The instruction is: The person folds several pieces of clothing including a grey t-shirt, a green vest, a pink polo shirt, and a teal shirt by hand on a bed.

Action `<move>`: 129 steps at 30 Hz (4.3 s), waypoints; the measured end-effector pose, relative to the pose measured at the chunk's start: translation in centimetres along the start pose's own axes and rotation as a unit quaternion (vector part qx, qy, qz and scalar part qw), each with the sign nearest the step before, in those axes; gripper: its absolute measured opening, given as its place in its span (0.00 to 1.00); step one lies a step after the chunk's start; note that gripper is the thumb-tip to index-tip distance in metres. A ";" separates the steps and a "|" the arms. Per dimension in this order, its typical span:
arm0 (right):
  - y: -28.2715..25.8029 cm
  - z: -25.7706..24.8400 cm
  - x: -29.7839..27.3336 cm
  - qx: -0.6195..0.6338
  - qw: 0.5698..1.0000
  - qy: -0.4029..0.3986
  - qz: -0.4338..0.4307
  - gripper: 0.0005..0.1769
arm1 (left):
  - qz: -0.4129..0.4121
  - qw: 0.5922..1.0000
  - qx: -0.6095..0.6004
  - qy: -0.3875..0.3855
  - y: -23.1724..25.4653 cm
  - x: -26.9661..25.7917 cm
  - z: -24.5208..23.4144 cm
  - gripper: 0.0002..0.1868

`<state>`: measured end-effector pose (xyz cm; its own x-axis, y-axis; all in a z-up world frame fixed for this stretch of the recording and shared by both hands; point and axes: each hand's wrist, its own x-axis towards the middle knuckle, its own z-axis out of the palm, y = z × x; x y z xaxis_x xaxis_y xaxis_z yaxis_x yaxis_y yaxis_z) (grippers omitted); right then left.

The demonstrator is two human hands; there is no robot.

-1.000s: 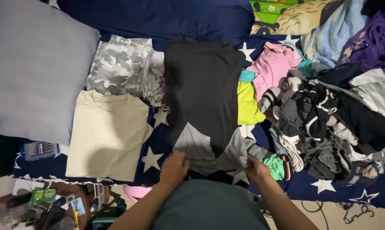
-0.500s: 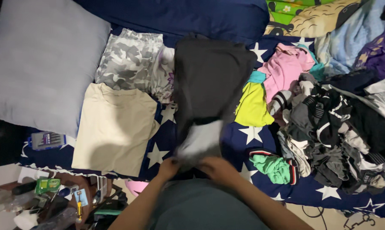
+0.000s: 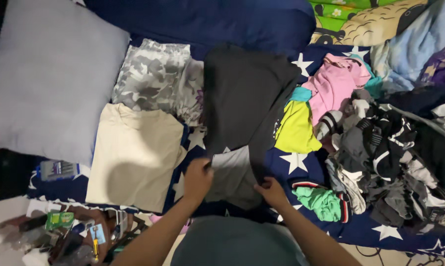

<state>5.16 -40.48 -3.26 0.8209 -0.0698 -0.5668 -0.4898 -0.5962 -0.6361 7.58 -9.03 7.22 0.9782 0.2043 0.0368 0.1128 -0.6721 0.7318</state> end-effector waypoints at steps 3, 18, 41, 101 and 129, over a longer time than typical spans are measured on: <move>1.2 1.1 -0.3 -0.055 0.999 0.000 0.001 0.35 | 0.119 0.992 -0.034 -0.026 5.7 6.4 3.1 0.18; -4.5 -2.6 -5.0 -0.027 0.989 -0.131 0.062 0.26 | -0.018 0.976 0.197 -0.091 14.4 26.9 29.9 0.09; -1.2 -0.8 -3.7 -0.008 0.984 -0.163 0.076 0.27 | -0.144 0.721 -0.637 -0.234 13.3 39.5 21.1 0.33; -0.9 -0.1 -1.1 -0.035 0.988 -0.125 0.081 0.22 | -0.133 0.986 0.095 0.015 -3.4 40.8 8.5 0.15; -1.5 0.0 -3.5 0.161 0.982 -0.099 0.016 0.10 | -0.270 0.943 0.064 -0.185 -5.7 -6.7 4.0 0.41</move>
<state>3.02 -39.31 -0.31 0.7460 0.0914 -0.6596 -0.6083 -0.3096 -0.7308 1.12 -9.44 0.10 0.7630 0.2959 -0.5747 0.6093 -0.6260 0.4866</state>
